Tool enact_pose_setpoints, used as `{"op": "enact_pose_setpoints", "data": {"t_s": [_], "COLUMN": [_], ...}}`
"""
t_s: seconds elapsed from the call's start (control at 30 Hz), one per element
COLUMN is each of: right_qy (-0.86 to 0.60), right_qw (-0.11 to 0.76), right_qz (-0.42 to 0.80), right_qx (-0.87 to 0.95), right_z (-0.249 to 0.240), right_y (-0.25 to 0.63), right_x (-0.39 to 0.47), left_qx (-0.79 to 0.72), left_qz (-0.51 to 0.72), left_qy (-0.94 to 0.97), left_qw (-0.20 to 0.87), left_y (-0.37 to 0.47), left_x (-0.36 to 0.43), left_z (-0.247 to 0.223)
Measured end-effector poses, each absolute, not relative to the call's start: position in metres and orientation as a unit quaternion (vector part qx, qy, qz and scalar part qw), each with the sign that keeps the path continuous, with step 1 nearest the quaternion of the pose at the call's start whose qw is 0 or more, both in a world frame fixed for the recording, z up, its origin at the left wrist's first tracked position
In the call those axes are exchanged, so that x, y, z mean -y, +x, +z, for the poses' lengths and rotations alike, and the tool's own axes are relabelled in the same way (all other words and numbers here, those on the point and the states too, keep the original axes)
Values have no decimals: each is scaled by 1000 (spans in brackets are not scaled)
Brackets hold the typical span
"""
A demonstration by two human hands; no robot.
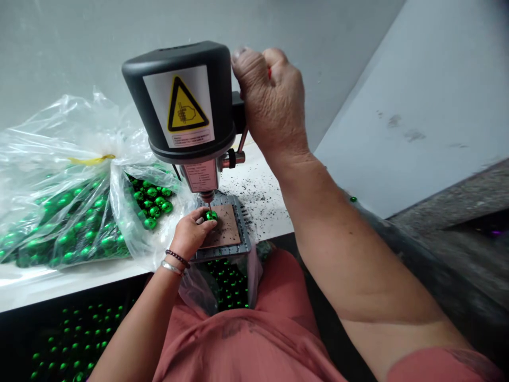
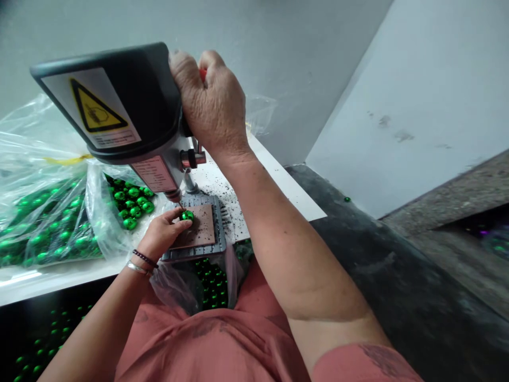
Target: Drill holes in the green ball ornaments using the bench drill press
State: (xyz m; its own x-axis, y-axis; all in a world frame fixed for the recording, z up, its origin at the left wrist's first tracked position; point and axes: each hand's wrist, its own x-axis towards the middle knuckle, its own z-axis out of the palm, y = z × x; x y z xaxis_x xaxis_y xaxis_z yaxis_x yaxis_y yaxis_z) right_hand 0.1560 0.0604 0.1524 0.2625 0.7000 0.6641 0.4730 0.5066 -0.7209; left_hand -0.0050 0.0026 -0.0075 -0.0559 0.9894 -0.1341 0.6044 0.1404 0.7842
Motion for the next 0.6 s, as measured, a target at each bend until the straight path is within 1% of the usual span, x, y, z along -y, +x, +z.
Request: {"op": "enact_pose_setpoints", "data": {"t_s": [0.17,0.37,0.5,0.6], "right_qy": [-470,-448,-409,-420], "right_qw": [632,647,670,673], "right_qz": [97,108,61,5], "right_qx": [609,608,616,609], "right_z": [151,149,140,126], "right_y": [157,156,155,155], "right_x": [-62,-56,-35,-13], "left_qx": [-657,-642,-647,-646], "left_qz": [254,305,304,314], "left_qy": [650,645,652,650], "left_qw": [286,281,253,247], "left_y": [-5,-4,-2,0], "left_x": [2,3,5,7], "left_z": [-11,-24,-27,-27]}}
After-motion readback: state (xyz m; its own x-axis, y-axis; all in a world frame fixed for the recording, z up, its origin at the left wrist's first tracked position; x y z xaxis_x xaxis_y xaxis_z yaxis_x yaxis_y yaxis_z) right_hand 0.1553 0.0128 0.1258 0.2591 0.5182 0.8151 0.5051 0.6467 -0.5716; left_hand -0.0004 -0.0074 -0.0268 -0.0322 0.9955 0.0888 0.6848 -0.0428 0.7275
